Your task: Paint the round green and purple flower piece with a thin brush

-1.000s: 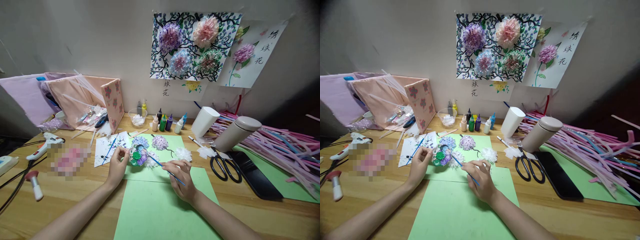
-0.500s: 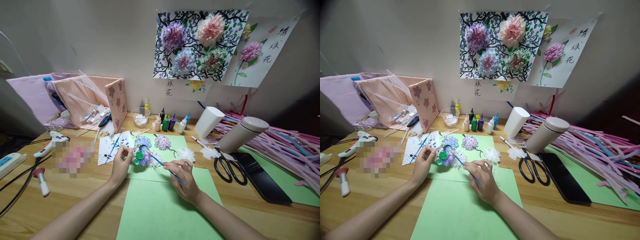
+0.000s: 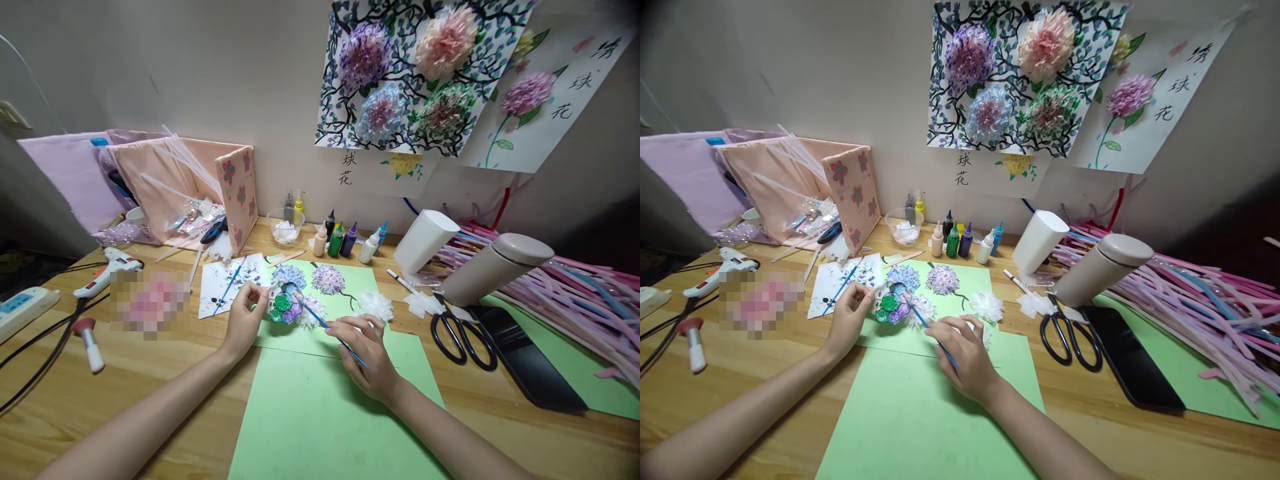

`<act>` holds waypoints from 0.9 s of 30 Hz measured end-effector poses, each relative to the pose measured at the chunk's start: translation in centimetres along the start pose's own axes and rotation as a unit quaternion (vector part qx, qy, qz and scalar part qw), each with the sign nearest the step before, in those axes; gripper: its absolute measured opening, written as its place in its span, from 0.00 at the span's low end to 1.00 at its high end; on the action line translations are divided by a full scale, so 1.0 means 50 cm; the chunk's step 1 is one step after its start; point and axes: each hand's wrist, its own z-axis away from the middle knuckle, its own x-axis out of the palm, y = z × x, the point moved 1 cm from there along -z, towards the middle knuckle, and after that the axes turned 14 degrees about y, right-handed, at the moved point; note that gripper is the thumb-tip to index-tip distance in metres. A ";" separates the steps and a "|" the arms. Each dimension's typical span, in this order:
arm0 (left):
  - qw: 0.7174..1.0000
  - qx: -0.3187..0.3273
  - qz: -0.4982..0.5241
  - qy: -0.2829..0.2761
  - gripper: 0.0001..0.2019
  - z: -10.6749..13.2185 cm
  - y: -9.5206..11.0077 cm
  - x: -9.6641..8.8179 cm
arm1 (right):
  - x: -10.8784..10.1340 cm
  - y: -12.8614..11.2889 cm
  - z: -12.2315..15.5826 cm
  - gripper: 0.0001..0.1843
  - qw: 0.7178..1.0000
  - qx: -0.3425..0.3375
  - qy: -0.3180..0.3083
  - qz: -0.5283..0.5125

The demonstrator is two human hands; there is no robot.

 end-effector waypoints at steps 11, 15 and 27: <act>1.000 -0.006 0.002 -0.007 0.11 0.000 -0.002 0.001 | 0.002 0.000 -0.001 0.15 1.000 -0.001 -0.009 -0.004; 1.000 -0.005 -0.002 -0.001 0.12 -0.001 0.000 0.002 | 0.001 0.000 -0.001 0.15 1.000 -0.002 -0.010 -0.010; 1.000 0.004 -0.003 -0.003 0.11 -0.001 0.002 0.004 | -0.001 0.000 0.001 0.16 1.000 0.002 -0.007 -0.007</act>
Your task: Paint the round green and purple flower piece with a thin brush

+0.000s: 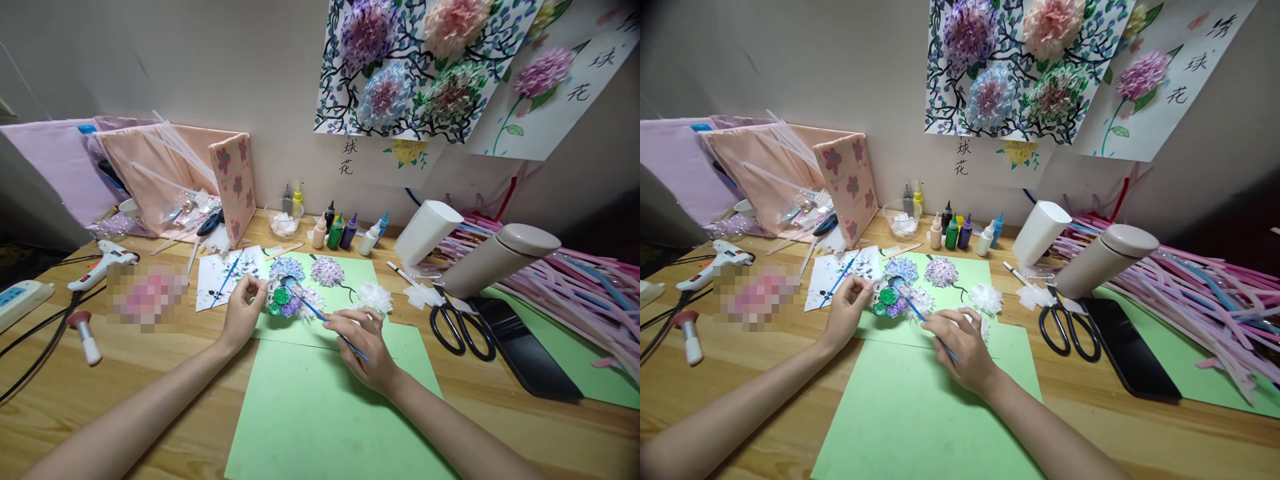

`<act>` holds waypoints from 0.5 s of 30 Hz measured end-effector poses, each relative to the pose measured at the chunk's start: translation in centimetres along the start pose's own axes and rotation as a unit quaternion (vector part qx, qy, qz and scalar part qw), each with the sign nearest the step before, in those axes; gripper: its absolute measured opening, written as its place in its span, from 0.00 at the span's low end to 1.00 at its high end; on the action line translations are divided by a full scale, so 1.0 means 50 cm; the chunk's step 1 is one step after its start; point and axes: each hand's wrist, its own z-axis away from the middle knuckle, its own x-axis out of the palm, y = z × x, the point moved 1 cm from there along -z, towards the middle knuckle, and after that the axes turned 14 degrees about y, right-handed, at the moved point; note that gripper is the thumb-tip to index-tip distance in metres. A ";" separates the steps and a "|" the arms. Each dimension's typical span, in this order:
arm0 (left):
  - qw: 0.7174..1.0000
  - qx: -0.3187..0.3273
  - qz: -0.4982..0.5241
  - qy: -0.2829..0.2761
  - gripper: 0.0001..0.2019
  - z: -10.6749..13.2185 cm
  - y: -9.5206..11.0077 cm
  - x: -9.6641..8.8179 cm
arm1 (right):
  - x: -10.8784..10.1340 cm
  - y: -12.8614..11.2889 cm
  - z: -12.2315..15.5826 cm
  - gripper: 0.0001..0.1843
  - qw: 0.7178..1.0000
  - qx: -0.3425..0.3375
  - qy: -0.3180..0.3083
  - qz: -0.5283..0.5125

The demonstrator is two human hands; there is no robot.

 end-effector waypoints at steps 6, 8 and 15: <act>1.000 -0.005 0.004 -0.007 0.10 0.002 -0.001 0.000 | -0.002 0.003 0.003 0.15 1.000 0.007 0.011 0.003; 1.000 -0.006 0.007 -0.006 0.10 0.002 -0.001 0.000 | -0.003 0.005 0.006 0.15 1.000 0.009 0.015 0.002; 1.000 -0.009 0.007 -0.001 0.11 0.002 -0.001 0.000 | -0.004 0.009 0.014 0.15 1.000 0.024 0.011 -0.006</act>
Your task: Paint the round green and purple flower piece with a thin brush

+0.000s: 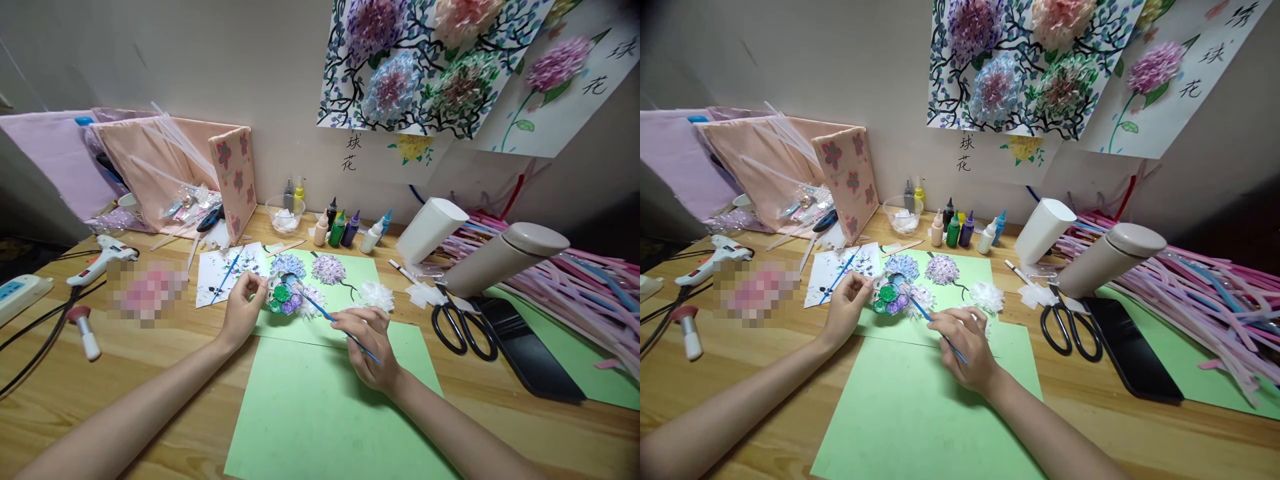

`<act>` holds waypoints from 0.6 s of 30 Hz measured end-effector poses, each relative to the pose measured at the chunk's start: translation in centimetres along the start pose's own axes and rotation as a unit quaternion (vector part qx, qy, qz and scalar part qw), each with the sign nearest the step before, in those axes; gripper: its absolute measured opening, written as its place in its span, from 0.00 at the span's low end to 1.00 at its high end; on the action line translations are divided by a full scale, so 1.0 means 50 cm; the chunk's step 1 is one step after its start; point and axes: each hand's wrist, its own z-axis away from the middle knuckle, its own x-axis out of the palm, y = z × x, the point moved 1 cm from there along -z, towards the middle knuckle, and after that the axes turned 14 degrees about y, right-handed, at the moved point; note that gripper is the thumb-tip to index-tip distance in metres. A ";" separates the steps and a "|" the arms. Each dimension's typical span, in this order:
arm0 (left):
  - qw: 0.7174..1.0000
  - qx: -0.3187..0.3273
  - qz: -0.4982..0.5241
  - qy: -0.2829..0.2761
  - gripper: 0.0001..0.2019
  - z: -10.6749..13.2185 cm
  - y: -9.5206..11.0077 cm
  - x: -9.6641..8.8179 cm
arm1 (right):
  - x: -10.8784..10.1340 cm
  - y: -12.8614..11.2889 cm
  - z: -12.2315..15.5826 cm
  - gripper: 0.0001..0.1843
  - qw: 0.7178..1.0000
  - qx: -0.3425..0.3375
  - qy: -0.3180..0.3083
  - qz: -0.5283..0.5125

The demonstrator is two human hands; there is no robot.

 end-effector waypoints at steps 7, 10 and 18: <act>1.000 -0.007 0.004 0.004 0.12 0.001 0.002 0.001 | 0.001 -0.002 -0.004 0.15 1.000 0.004 -0.006 0.003; 1.000 -0.008 0.002 0.001 0.12 0.001 0.003 0.000 | 0.000 -0.002 -0.004 0.16 1.000 0.001 -0.006 0.008; 1.000 0.003 -0.006 -0.001 0.11 0.001 0.002 -0.004 | 0.003 0.001 -0.004 0.16 1.000 -0.002 -0.010 0.026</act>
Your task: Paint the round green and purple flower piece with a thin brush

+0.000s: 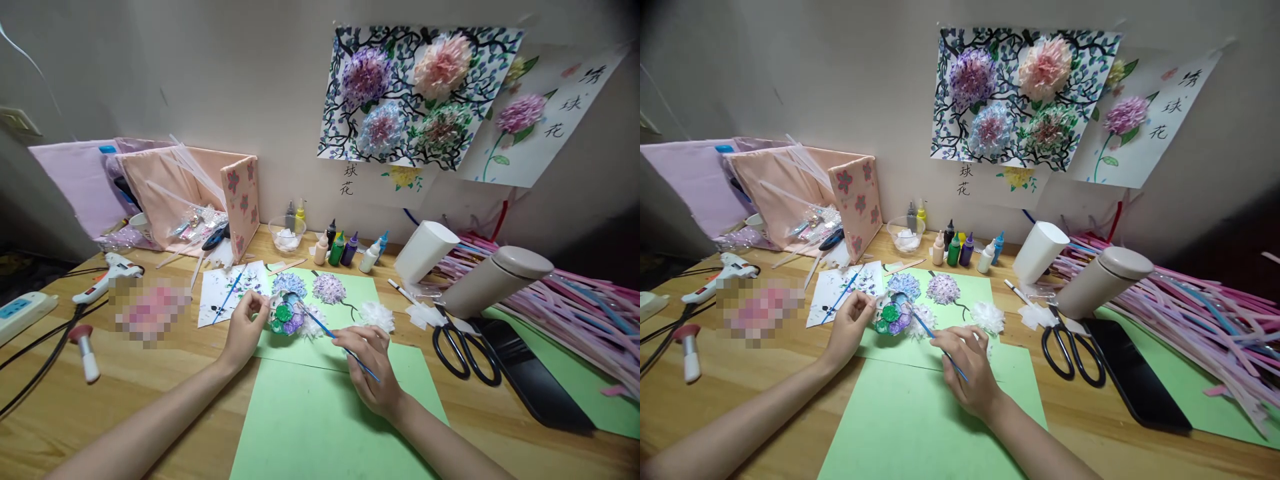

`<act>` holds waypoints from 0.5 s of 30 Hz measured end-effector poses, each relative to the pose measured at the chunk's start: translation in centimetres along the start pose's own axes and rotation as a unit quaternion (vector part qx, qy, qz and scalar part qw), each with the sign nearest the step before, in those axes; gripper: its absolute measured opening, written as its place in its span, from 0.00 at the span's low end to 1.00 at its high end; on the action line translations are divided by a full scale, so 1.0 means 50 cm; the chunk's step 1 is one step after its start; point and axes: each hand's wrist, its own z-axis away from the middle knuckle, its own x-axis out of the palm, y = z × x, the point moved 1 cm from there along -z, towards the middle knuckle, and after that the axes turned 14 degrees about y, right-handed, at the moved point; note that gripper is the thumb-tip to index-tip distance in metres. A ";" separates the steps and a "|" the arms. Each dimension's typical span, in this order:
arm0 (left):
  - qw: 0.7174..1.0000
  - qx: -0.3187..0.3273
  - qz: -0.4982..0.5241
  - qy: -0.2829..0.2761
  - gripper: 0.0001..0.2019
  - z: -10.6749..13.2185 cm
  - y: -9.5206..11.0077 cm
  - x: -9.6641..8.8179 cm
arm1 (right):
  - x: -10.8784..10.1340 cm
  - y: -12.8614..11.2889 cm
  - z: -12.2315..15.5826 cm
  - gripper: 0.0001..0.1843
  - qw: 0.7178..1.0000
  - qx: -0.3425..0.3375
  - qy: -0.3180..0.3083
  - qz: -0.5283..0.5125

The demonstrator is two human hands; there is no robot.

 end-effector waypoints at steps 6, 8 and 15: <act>1.000 -0.002 0.005 0.003 0.12 -0.002 -0.002 0.002 | -0.001 -0.004 -0.003 0.16 1.000 0.010 0.007 -0.003; 1.000 0.000 0.008 0.001 0.12 -0.003 -0.004 0.003 | -0.001 -0.004 -0.003 0.16 1.000 0.013 0.008 -0.004; 1.000 0.006 0.010 0.002 0.10 -0.001 -0.007 0.003 | -0.001 -0.004 -0.002 0.15 1.000 0.011 0.005 -0.015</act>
